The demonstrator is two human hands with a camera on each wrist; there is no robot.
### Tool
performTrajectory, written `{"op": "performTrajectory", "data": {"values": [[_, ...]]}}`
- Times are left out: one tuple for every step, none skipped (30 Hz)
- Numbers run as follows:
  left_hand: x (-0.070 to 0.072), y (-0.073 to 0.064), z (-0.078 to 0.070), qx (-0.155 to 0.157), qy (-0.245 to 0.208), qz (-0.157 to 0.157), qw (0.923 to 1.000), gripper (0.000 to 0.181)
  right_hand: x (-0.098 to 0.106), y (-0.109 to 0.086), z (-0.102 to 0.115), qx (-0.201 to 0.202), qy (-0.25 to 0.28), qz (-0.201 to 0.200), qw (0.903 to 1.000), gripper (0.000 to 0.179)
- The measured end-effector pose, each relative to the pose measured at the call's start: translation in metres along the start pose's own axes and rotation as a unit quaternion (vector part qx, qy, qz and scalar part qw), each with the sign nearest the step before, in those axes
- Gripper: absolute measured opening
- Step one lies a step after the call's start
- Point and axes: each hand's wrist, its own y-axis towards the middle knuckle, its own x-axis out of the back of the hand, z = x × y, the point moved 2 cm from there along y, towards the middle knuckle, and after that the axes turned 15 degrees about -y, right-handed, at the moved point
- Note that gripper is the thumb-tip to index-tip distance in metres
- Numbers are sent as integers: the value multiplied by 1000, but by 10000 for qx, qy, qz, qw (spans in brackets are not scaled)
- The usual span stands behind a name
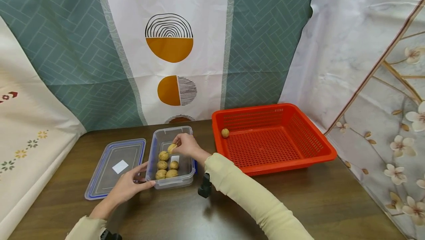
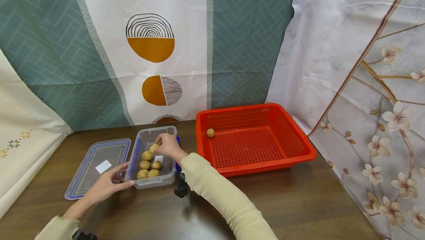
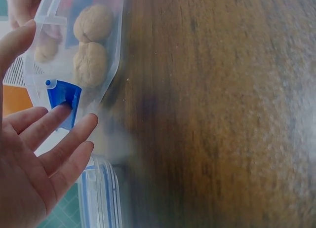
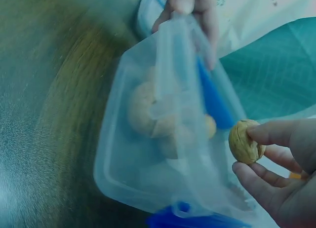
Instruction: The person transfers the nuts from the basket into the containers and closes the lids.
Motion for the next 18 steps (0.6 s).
{"op": "performTrajectory", "data": {"values": [[0, 0, 0, 2, 13, -7, 10000, 77, -3, 2, 0, -48, -96, 34, 9999, 24], [0, 0, 0, -3, 18, -7, 10000, 77, -7, 3, 0, -78, -225, 51, 9997, 24], [0, 0, -1, 1, 8, -7, 10000, 77, -10, 5, 0, -99, -337, 66, 9994, 25], [0, 0, -1, 9, -4, -14, 10000, 77, -13, 7, 0, -112, -425, 79, 9990, 25], [0, 0, -1, 15, -11, -20, 10000, 77, -16, 8, 0, -95, -562, 83, 9983, 25], [0, 0, -1, 24, -20, -32, 10000, 77, -18, 10, 0, -62, -736, 86, 9972, 25], [0, 0, -1, 29, -34, -41, 10000, 77, -20, 11, 1, -28, -870, 89, 9962, 25], [1, -1, -1, 27, -39, -50, 10000, 76, -21, 13, 1, 4, -994, 104, 9950, 24], [1, -1, -1, 25, -43, -64, 10000, 76, -23, 13, 2, 19, -1083, 146, 9940, 24], [1, -1, -1, 20, -44, -75, 10000, 76, -24, 14, 3, 33, -1189, 207, 9927, 23], [1, -2, -1, 19, -42, -79, 10000, 76, -25, 15, 4, 57, -1300, 257, 9912, 23], [1, -2, -1, 17, -43, -83, 10000, 76, -25, 15, 4, 47, -1373, 314, 9900, 23], [1, -2, -1, 4, -40, -86, 10000, 76, -27, 15, 5, 25, -1387, 373, 9896, 23], [1, -1, -1, 5, -35, -87, 10000, 76, -28, 15, 6, 27, -1465, 423, 9883, 22], [1, -1, 0, 9, -36, -82, 10000, 76, -30, 14, 6, 15, -1505, 468, 9875, 22], [1, -1, 0, 20, -42, -76, 10000, 77, -32, 14, 6, 6, -1530, 485, 9870, 21], [1, -1, 0, 30, -39, -74, 10000, 77, -34, 14, 6, -15, -1530, 488, 9870, 21], [1, -1, 1, 30, -44, -77, 10000, 77, -36, 14, 6, -33, -1520, 484, 9872, 21]]}}
